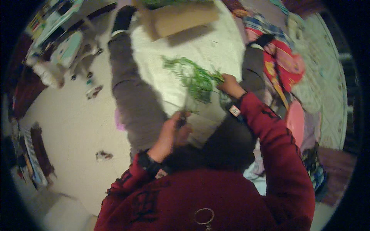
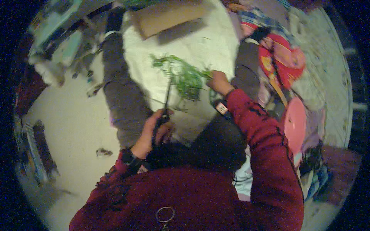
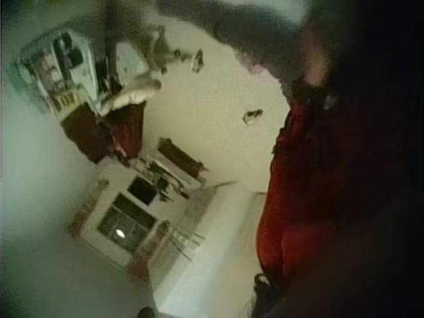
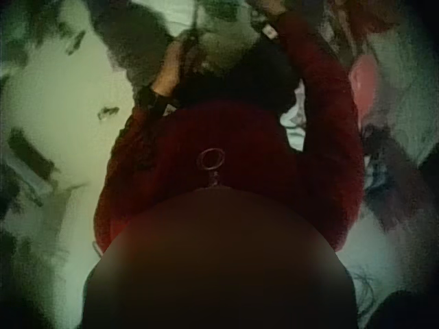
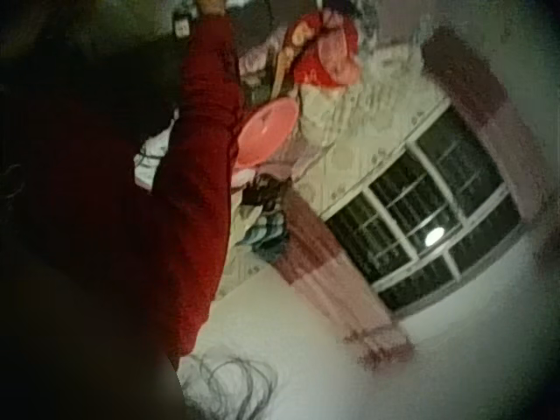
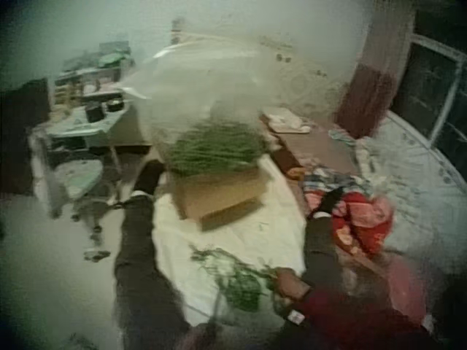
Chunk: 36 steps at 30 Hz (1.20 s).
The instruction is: The person sits on the floor and uses scissors to trim the ends of green vegetables, placing the trimmed pieces into a pink basin. They occasionally pause to handle a phone and a plastic bag before resuming trimming.
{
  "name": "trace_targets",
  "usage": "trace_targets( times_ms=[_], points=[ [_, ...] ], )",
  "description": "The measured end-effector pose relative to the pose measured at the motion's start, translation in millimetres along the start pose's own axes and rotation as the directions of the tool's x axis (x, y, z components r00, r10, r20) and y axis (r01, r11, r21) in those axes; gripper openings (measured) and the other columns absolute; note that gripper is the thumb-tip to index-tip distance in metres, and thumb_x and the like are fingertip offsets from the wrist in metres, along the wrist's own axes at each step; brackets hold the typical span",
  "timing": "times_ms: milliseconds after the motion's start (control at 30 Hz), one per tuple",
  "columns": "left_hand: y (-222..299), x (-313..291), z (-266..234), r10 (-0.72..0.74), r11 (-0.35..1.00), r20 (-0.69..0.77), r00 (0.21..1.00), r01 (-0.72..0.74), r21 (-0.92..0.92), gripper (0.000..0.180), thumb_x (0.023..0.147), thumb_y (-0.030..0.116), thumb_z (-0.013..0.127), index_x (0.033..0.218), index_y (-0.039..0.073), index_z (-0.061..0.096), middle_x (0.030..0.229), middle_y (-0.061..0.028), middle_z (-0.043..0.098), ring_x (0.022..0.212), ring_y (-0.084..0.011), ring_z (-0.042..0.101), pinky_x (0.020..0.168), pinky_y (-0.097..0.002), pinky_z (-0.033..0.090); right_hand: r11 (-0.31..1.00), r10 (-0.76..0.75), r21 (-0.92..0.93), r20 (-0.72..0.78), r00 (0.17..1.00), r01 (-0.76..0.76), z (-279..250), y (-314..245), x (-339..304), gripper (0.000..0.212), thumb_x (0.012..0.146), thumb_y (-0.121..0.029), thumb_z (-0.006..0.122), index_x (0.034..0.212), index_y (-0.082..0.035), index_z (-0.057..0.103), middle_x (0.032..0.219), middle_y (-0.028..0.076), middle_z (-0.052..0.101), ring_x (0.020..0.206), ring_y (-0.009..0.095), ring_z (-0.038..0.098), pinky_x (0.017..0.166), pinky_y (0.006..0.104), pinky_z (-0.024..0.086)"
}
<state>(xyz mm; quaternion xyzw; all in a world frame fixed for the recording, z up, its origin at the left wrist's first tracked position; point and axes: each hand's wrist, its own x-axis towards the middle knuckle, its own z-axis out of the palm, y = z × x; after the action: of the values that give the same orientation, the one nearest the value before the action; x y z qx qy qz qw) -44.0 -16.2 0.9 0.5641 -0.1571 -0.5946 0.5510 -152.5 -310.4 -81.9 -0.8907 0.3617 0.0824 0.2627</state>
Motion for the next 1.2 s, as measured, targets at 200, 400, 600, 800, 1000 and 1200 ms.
trace_targets(
  times_ms=[200, 400, 600, 800, 1000, 1200],
  points=[
    [2, -2, -1, 0.046, 0.996, 0.021, 0.999, -0.047, 0.073, 0.030, 0.083, 0.005, 0.049, 0.112, 0.006, 0.043, 0.072, -0.0030, 0.053, 0.051, -0.0075, 0.042, 0.042, -0.0223, 0.035, 1.000, -0.020, -0.011, 0.032, 0.999, 0.021, -3, -10, -4, 0.032, 0.061, -0.017, 0.067, 0.087, -0.002, 0.059, 0.081, 0.020, 0.061, 0.081, 0.035, 0.058, 0.073, 0.0392, 0.046],
    [-7, -8, -6, 0.031, 0.999, 0.097, 0.995, -0.034, 0.029, 0.033, 0.083, 0.006, 0.049, 0.114, 0.009, 0.041, 0.077, -0.0056, 0.054, 0.059, -0.0119, 0.050, 0.049, -0.0248, 0.042, 0.763, 0.046, 0.635, 0.133, 0.990, -0.121, -45, -40, -51, 0.021, 0.072, -0.021, 0.065, 0.086, -0.006, 0.060, 0.068, -0.001, 0.057, 0.056, 0.006, 0.051, 0.046, 0.0213, 0.039],
    [-29, 8, -6, 0.099, 0.972, 0.280, 0.955, -0.032, -0.232, 0.044, 0.079, 0.006, 0.051, 0.120, 0.003, 0.034, 0.090, -0.0090, 0.056, 0.082, -0.0184, 0.056, 0.070, -0.0283, 0.046, 0.492, -0.085, 0.864, 0.171, 0.982, -0.108, -57, -75, -102, 0.017, 0.075, -0.008, 0.058, 0.091, -0.001, 0.057, 0.079, 0.006, 0.063, 0.059, 0.008, 0.051, 0.058, 0.0212, 0.042],
    [-34, 4, -2, -0.001, 0.989, 0.219, 0.976, 0.033, -0.141, 0.038, 0.091, 0.033, 0.039, 0.118, 0.007, 0.039, 0.085, -0.0078, 0.055, 0.072, -0.0167, 0.054, 0.061, -0.0270, 0.043, 0.527, -0.145, 0.837, 0.259, 0.955, -0.147, -45, -87, -123, 0.012, 0.075, -0.011, 0.060, 0.084, -0.003, 0.060, 0.075, 0.002, 0.062, 0.058, 0.007, 0.050, 0.055, 0.0205, 0.039],
    [-24, -1, -3, -0.012, 0.998, 0.272, 0.962, -0.006, 0.066, 0.035, 0.084, 0.011, 0.049, 0.118, 0.007, 0.038, 0.077, -0.0066, 0.055, 0.057, -0.0137, 0.054, 0.048, -0.0238, 0.043, 0.522, -0.144, 0.837, 0.274, 0.951, -0.162, -43, -84, -130, 0.014, 0.072, -0.012, 0.064, 0.082, -0.004, 0.058, 0.067, -0.002, 0.056, 0.058, 0.007, 0.049, 0.054, 0.0213, 0.039],
    [-26, 0, -4, -0.140, 0.983, 0.221, 0.965, 0.109, 0.144, 0.047, 0.071, 0.003, 0.058, 0.113, 0.008, 0.038, 0.073, -0.0075, 0.053, 0.041, -0.0136, 0.046, 0.037, -0.0258, 0.039, 0.739, -0.104, 0.649, 0.374, 0.922, -0.180, -37, -66, -109, 0.018, 0.073, -0.012, 0.064, 0.088, -0.004, 0.059, 0.071, -0.002, 0.059, 0.059, 0.005, 0.049, 0.055, 0.0201, 0.040]
  ],
)
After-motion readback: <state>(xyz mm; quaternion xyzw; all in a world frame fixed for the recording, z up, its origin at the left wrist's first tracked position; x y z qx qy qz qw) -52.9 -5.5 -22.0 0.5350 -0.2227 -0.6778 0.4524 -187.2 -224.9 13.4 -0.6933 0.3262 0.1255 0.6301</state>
